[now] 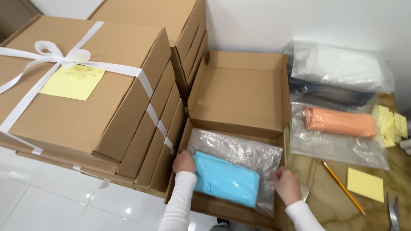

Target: The person writes a note on a sticky pad, places a blue item inside a box, closes the lid, and ties a white ribbon around the box.

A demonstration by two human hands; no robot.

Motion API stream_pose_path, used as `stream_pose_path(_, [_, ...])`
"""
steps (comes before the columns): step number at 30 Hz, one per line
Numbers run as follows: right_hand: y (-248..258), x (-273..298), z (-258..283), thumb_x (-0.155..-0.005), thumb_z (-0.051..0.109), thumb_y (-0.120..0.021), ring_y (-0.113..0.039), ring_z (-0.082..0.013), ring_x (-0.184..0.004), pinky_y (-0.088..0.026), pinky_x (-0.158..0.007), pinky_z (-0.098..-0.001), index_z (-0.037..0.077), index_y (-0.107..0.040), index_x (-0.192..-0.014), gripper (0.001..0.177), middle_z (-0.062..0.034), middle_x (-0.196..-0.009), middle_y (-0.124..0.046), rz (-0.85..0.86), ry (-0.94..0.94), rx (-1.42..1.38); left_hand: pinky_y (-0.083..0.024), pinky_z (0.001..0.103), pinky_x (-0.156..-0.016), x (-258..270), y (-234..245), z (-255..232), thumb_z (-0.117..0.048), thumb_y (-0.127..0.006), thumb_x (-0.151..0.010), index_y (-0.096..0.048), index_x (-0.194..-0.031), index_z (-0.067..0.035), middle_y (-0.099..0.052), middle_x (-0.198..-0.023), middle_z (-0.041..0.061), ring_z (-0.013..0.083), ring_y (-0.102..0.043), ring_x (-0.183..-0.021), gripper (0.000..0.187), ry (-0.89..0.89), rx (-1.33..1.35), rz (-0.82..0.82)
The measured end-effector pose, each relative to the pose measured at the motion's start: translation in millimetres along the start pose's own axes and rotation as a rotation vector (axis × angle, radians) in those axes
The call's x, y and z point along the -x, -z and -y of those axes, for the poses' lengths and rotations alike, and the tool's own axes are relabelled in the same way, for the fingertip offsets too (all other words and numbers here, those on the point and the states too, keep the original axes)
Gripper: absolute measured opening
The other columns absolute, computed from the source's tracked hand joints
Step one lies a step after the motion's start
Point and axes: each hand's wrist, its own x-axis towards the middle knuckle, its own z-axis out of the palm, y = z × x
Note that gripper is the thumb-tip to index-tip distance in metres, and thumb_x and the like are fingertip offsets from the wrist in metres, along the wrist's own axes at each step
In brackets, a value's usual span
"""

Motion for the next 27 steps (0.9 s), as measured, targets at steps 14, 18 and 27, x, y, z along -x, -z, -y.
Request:
stream_pose_path(14, [-65,-32,-29,-0.092,0.018,-0.066,-0.075,-0.0411,-0.086,-0.061,-0.077,-0.0497,0.005,-0.074,-0.088,0.016,-0.024,-0.091,-0.075,0.017,-0.047,0.447,-0.062,0.045,-0.08,-23,-40,0,-0.013,-0.047,-0.103,-0.074,-0.106,-0.007,-0.075,-0.11,0.016,0.0342,-0.074,-0.102,0.028,0.002,-0.201,0.234])
stream_pose_path(18, [-24,-11,21,-0.087,0.037,-0.074,-0.074,-0.0406,-0.082,-0.061,-0.074,-0.0487,0.0,-0.067,-0.101,0.04,-0.0242,-0.088,-0.075,0.091,-0.066,0.443,-0.062,0.046,-0.078,-19,-35,-5,-0.014,-0.047,-0.103,-0.066,-0.115,-0.006,-0.075,-0.111,0.016,0.0332,-0.074,-0.102,0.023,0.018,-0.235,0.257])
stream_pose_path(27, [71,-57,18,-0.092,0.03,-0.072,-0.076,-0.0262,-0.087,-0.059,-0.08,-0.0392,0.001,-0.068,-0.125,0.044,-0.0133,-0.103,-0.078,-0.143,0.004,-0.154,-0.05,0.052,-0.093,-10,121,-105,-0.013,-0.073,-0.083,-0.063,-0.114,-0.008,-0.054,-0.127,0.017,0.0386,-0.054,-0.122,0.033,-0.414,-0.046,-0.232])
